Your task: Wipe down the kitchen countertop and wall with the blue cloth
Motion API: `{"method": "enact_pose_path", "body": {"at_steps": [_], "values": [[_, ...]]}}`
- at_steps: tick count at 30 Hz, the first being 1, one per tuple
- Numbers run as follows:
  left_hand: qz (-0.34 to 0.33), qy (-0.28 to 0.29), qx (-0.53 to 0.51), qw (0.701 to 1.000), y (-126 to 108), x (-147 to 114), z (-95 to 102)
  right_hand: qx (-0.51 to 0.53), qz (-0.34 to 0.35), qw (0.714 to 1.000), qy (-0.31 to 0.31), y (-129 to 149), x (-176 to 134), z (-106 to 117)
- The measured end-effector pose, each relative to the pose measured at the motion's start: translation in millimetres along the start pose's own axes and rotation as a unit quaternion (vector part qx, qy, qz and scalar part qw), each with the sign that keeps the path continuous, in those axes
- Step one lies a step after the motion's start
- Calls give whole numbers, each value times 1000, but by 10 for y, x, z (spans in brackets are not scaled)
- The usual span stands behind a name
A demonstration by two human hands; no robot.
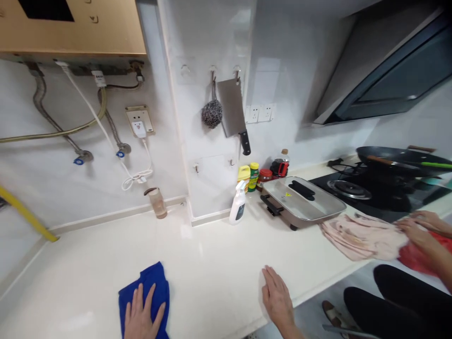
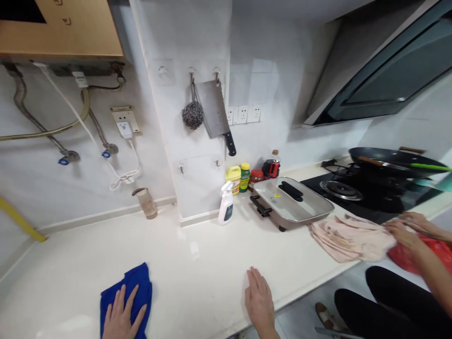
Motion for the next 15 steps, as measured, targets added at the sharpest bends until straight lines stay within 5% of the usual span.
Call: {"method": "enact_pose_path", "body": {"at_steps": [7, 15], "values": [[-9, -25, 16, 1000, -365, 166, -82, 27, 11, 999, 18, 6, -41, 58], [-27, 18, -21, 999, -951, 1136, -384, 27, 35, 999, 18, -40, -18, 76]]}}
Point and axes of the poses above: each hand's wrist, its own x-axis towards the middle knuckle, its own z-axis out of the back of the hand, y = z × x, the point moved 2 cm from there along x, towards the middle knuckle, and after that the axes turned 5 degrees about -y, right-handed, at the moved point
